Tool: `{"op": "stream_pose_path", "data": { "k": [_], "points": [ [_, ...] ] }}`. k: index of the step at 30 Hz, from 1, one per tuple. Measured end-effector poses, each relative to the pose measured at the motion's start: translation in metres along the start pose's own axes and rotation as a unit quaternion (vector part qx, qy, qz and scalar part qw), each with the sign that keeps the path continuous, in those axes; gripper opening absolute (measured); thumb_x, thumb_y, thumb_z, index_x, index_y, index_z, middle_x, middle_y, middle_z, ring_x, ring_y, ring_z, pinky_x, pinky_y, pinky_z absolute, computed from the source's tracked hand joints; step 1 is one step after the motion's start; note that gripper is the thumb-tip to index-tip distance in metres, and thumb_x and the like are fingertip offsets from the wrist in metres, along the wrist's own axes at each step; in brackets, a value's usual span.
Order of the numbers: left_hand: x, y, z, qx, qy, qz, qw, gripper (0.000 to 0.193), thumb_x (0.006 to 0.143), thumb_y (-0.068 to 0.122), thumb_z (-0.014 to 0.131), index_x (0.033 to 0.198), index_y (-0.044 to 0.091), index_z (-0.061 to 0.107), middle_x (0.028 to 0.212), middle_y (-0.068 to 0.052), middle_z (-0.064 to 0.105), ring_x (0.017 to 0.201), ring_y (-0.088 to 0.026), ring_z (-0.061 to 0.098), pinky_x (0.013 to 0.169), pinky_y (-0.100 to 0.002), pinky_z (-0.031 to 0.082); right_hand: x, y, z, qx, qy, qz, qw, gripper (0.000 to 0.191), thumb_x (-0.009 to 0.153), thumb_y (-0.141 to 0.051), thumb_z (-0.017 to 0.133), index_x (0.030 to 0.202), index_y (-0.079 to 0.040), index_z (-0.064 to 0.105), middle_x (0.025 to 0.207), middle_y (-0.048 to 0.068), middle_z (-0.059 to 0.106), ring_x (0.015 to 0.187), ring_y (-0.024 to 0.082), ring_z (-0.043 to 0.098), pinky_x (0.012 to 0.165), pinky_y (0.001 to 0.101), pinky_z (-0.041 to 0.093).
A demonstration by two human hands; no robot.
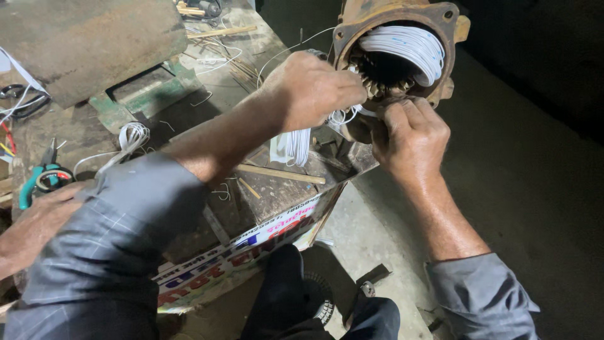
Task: The person winds white insulated wire into a cylindrical metal housing, using both hands to feed and arrange the wire. They use a wooden stick to push and compact the wire inside the housing.
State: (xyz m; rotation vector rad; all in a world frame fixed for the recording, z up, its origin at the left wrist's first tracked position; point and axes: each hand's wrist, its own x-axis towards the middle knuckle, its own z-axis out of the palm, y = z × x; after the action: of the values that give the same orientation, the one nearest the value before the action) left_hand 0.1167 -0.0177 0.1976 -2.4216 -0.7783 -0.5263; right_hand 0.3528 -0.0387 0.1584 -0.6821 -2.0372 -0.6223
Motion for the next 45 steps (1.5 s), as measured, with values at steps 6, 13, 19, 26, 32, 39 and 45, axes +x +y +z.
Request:
{"op": "stream_pose_path", "data": {
  "k": [6, 13, 19, 26, 32, 39, 45],
  "points": [
    [-0.015, 0.016, -0.018, -0.094, 0.096, -0.051, 0.990, 0.062, 0.084, -0.004, 0.065, 0.144, 0.010, 0.057, 0.137, -0.009, 0.066, 0.115, -0.027, 0.069, 0.091, -0.039, 0.058, 0.004, -0.010, -0.004, 0.028, -0.003, 0.042, 0.999, 0.029, 0.081, -0.008, 0.087, 0.095, -0.004, 0.063, 0.097, 0.012, 0.067, 0.093, 0.033, 0.066, 0.078, 0.0440, 0.055],
    [-0.034, 0.027, -0.008, -0.169, 0.158, -0.106, 0.967, 0.061, 0.084, 0.010, 0.083, 0.137, 0.003, 0.055, 0.130, -0.019, 0.066, 0.117, -0.035, 0.066, 0.097, -0.043, 0.055, 0.005, -0.034, -0.016, 0.034, 0.077, -0.014, 0.996, 0.052, 0.083, -0.022, 0.091, 0.121, 0.000, 0.063, 0.114, 0.021, 0.064, 0.103, 0.037, 0.066, 0.088, 0.0470, 0.055],
    [-0.029, 0.034, 0.026, -0.254, 0.201, -0.184, 0.928, 0.058, 0.083, 0.003, 0.080, 0.136, 0.004, 0.056, 0.097, -0.012, 0.065, 0.097, -0.027, 0.064, 0.082, -0.041, 0.054, 0.005, -0.035, -0.014, 0.087, 0.042, 0.029, 0.995, 0.031, 0.090, -0.016, 0.092, 0.112, -0.007, 0.073, 0.108, 0.013, 0.066, 0.095, 0.030, 0.067, 0.078, 0.0409, 0.056],
    [-0.032, 0.042, 0.017, -0.227, 0.230, -0.175, 0.930, 0.056, 0.078, 0.006, 0.085, 0.130, 0.006, 0.062, 0.093, -0.008, 0.066, 0.092, -0.028, 0.062, 0.080, -0.042, 0.052, 0.010, -0.035, -0.019, 0.093, 0.013, 0.017, 0.995, 0.040, 0.084, -0.022, 0.093, 0.110, -0.001, 0.071, 0.108, 0.015, 0.064, 0.097, 0.034, 0.066, 0.082, 0.0444, 0.056],
    [-0.036, 0.040, 0.011, -0.251, 0.243, -0.125, 0.929, 0.044, 0.087, 0.007, 0.080, 0.128, 0.003, 0.066, 0.109, -0.010, 0.071, 0.099, -0.028, 0.066, 0.088, -0.043, 0.053, 0.010, -0.037, -0.021, 0.078, 0.001, 0.017, 0.997, 0.040, 0.086, -0.016, 0.090, 0.118, -0.003, 0.070, 0.114, 0.015, 0.067, 0.103, 0.033, 0.067, 0.085, 0.0430, 0.057],
    [-0.050, 0.036, 0.017, -0.217, 0.250, -0.153, 0.931, 0.010, 0.098, 0.016, 0.078, 0.103, 0.007, 0.077, 0.113, -0.010, 0.075, 0.108, -0.024, 0.070, 0.101, -0.042, 0.053, 0.009, -0.032, -0.017, 0.145, -0.027, 0.088, 0.985, 0.041, 0.091, -0.012, 0.086, 0.124, 0.000, 0.065, 0.117, 0.016, 0.070, 0.107, 0.032, 0.069, 0.090, 0.0413, 0.058],
    [-0.072, 0.031, 0.016, -0.223, 0.281, -0.184, 0.915, 0.014, 0.095, 0.019, 0.078, 0.101, 0.007, 0.076, 0.115, -0.008, 0.075, 0.116, -0.026, 0.067, 0.104, -0.044, 0.051, 0.014, -0.037, -0.018, 0.119, -0.049, 0.103, 0.986, 0.037, 0.093, -0.011, 0.081, 0.127, -0.004, 0.068, 0.109, 0.014, 0.069, 0.101, 0.030, 0.068, 0.086, 0.0416, 0.057]
  ]
}}
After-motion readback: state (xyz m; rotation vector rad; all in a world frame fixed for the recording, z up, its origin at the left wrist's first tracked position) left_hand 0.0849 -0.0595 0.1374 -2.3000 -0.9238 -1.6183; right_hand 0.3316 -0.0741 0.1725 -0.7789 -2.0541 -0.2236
